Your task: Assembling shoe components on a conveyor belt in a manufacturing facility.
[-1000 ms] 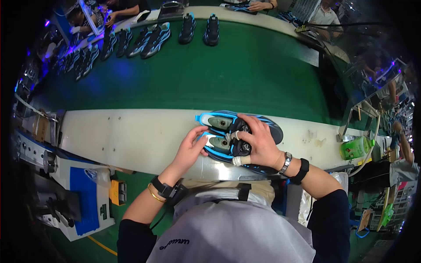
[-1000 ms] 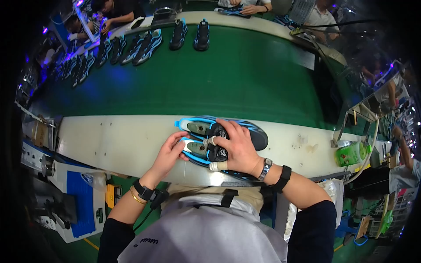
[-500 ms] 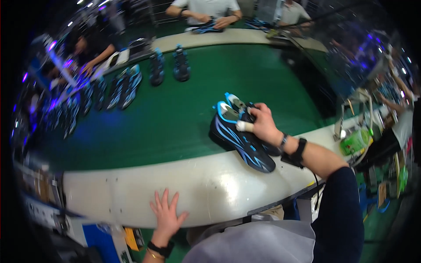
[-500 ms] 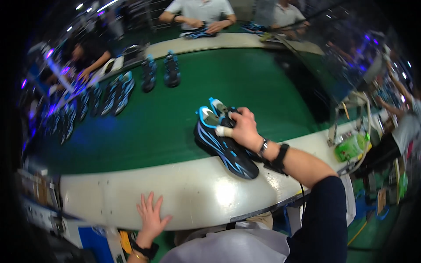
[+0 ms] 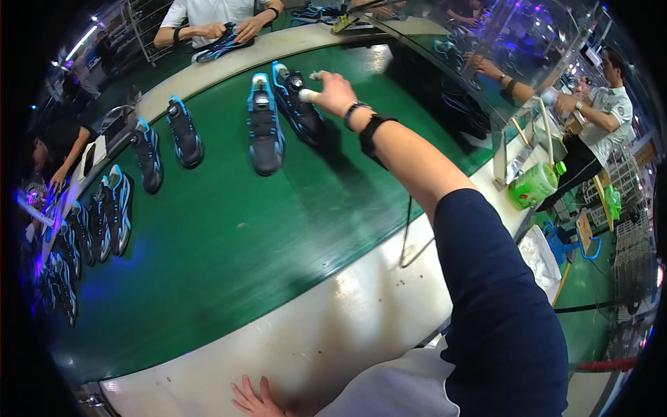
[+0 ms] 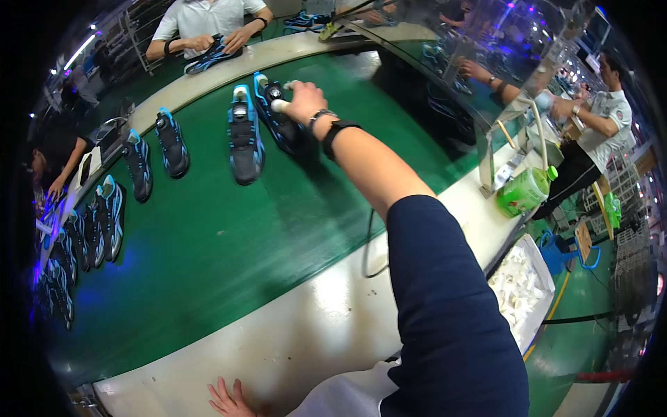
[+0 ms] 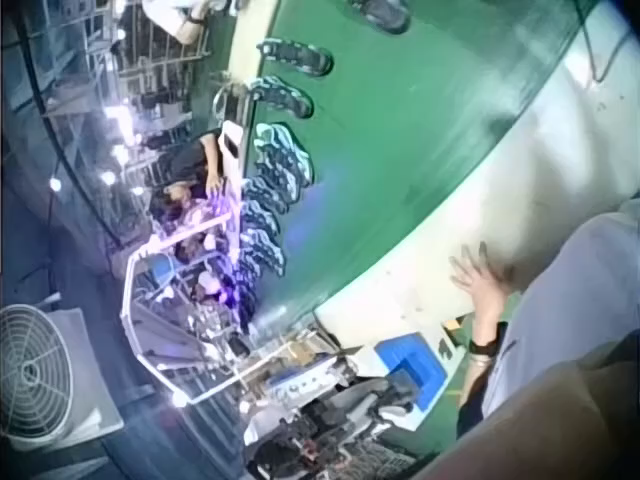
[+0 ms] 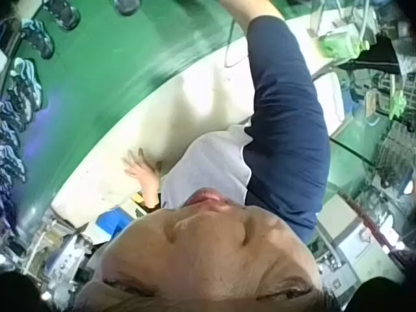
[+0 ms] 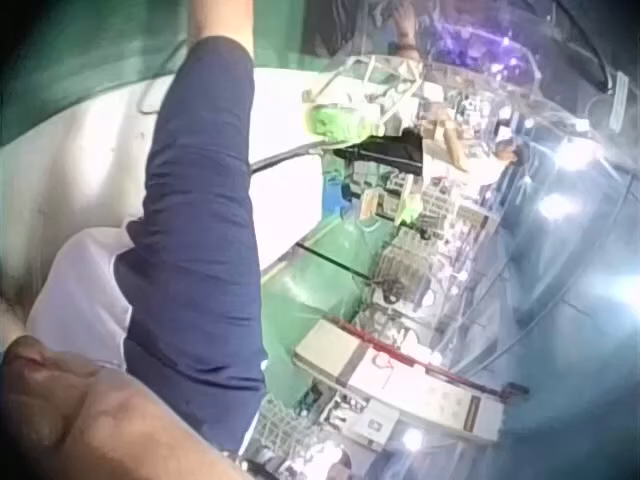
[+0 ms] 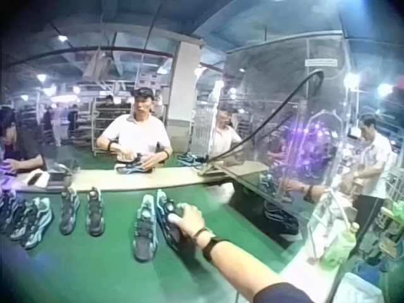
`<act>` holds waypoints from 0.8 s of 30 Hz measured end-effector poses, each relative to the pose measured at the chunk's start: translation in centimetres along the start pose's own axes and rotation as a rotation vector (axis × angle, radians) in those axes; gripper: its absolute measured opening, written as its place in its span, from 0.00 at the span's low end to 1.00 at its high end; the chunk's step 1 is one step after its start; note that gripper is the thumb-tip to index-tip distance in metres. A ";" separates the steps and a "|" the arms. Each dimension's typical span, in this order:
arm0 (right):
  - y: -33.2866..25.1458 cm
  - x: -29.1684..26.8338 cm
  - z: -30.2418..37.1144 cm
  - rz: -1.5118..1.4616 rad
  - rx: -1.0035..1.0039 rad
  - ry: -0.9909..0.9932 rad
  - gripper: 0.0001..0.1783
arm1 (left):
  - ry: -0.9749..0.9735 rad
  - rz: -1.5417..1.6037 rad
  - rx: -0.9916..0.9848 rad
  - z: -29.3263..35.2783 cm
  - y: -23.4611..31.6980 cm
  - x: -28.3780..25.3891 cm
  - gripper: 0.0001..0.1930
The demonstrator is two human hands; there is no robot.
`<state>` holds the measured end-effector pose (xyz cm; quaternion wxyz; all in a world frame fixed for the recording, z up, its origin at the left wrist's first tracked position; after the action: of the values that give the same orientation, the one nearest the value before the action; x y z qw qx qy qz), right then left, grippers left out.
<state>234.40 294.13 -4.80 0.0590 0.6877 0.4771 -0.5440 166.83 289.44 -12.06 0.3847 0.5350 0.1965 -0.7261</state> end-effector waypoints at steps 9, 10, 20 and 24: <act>25.7 -13.1 11.1 0.313 0.449 0.104 0.40 | 0.028 0.031 0.022 -0.8 0.3 -0.5 0.48; 27.3 -14.0 11.7 0.339 0.481 0.130 0.40 | 0.013 0.036 0.011 -0.7 0.4 -0.8 0.48; 43.2 -16.5 12.2 0.702 0.814 0.038 0.63 | -0.018 0.076 -0.025 -0.4 0.0 -0.4 0.46; 45.6 -17.4 12.0 0.389 0.534 0.399 0.55 | -0.012 0.081 -0.032 -0.7 0.2 -0.3 0.47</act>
<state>259.79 252.08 -15.54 -0.1140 0.8490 0.1814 -0.4830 167.46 289.95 -12.04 0.4233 0.5320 0.1841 -0.7099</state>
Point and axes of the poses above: each hand's wrist, its own z-axis away from the middle knuckle, its own x-axis out of the palm, y = z × x, the point moved 6 cm from there along -z, towards the middle knuckle, and after that the axes turned 10 degrees about -x, right-handed, at the moved point
